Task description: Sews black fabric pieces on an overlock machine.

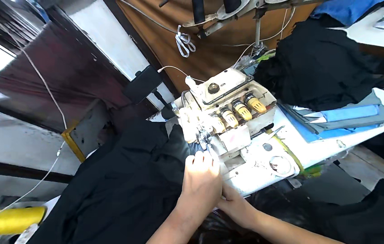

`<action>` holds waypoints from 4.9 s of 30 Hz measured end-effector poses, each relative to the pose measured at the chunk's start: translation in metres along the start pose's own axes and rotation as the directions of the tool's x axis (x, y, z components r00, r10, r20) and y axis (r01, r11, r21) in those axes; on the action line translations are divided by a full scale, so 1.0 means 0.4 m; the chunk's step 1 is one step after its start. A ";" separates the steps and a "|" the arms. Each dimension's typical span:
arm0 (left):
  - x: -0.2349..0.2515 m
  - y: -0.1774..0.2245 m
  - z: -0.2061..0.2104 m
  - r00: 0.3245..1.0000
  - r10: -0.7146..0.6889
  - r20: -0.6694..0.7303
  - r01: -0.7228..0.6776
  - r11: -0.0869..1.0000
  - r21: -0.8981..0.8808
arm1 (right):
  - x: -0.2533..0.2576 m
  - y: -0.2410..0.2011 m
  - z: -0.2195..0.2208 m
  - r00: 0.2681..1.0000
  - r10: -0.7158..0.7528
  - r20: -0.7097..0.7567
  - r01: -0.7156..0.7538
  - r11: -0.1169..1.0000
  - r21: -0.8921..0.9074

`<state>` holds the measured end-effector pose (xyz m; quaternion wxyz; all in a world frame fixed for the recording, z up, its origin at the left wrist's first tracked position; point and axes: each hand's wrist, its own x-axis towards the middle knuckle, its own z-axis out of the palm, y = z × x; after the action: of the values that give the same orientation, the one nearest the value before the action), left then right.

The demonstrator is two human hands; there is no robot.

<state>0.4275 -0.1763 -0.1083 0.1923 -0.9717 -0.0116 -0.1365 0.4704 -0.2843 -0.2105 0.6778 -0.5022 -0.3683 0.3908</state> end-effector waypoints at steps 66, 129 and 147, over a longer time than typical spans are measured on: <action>-0.132 -0.305 -0.244 0.966 0.196 0.169 -0.099 0.883 -0.459 | -0.004 -0.136 -0.095 0.890 -0.397 0.224 0.447 0.662 -0.602; -0.160 -0.384 -0.264 0.981 -0.026 -0.192 -0.191 0.056 -0.980 | 0.184 -0.156 -0.070 0.609 -0.770 0.191 0.605 0.294 -0.740; -0.111 -0.344 -0.326 0.938 0.290 -0.189 -0.303 0.424 -0.854 | 0.163 -0.155 -0.058 0.603 -0.781 0.160 0.680 0.400 -0.614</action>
<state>0.3405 -0.0966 0.0467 -0.3067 -0.9185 0.2313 -0.0936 0.5286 -0.2464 -0.1487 0.5995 -0.5094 -0.6032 -0.1312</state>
